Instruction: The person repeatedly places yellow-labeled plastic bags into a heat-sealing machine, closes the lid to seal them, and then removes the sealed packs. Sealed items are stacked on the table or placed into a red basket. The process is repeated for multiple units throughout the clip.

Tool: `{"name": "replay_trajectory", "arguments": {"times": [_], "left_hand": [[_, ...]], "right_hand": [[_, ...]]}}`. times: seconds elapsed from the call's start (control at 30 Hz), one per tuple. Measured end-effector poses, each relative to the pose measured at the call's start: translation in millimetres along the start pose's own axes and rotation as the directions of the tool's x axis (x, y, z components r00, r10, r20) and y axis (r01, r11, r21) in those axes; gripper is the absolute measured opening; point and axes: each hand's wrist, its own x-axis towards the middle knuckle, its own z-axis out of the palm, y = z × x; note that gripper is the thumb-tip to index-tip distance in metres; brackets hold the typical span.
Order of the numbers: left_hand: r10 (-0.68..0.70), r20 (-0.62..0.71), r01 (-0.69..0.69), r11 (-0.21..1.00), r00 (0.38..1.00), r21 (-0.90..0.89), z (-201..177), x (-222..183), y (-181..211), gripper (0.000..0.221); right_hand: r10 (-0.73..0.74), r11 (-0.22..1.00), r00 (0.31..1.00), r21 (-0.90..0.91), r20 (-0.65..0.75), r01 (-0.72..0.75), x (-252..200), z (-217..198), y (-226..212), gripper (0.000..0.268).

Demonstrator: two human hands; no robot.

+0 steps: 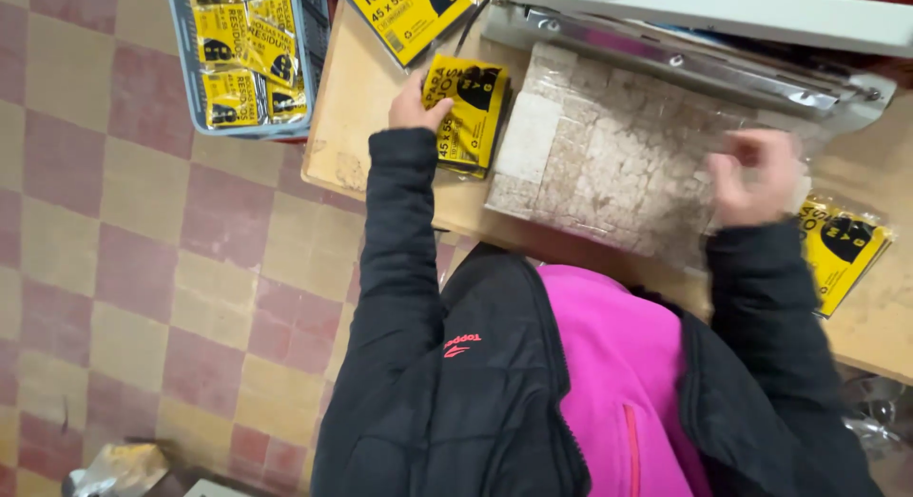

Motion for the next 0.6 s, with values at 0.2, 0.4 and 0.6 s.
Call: {"name": "replay_trajectory", "arguments": {"times": [0.2, 0.4, 0.6], "left_hand": [[0.224, -0.090, -0.241, 0.870, 0.970, -0.429, -39, -57, 102, 0.042], [0.318, -0.107, -0.306, 0.682, 0.942, -0.664, -8, -77, 138, 0.046], [0.150, -0.090, -0.145, 0.414, 0.985, -0.899, 71, -77, 132, 0.029]], "right_hand": [[-0.041, 0.649, 0.907, 0.701, 0.420, -0.295, 54, 120, -99, 0.036], [0.010, 0.502, 0.935, 0.807, 0.353, -0.310, 59, 120, -99, 0.028], [-0.093, 0.832, 0.993, 0.553, 0.074, 0.037, 62, 13, -143, 0.007]]}}
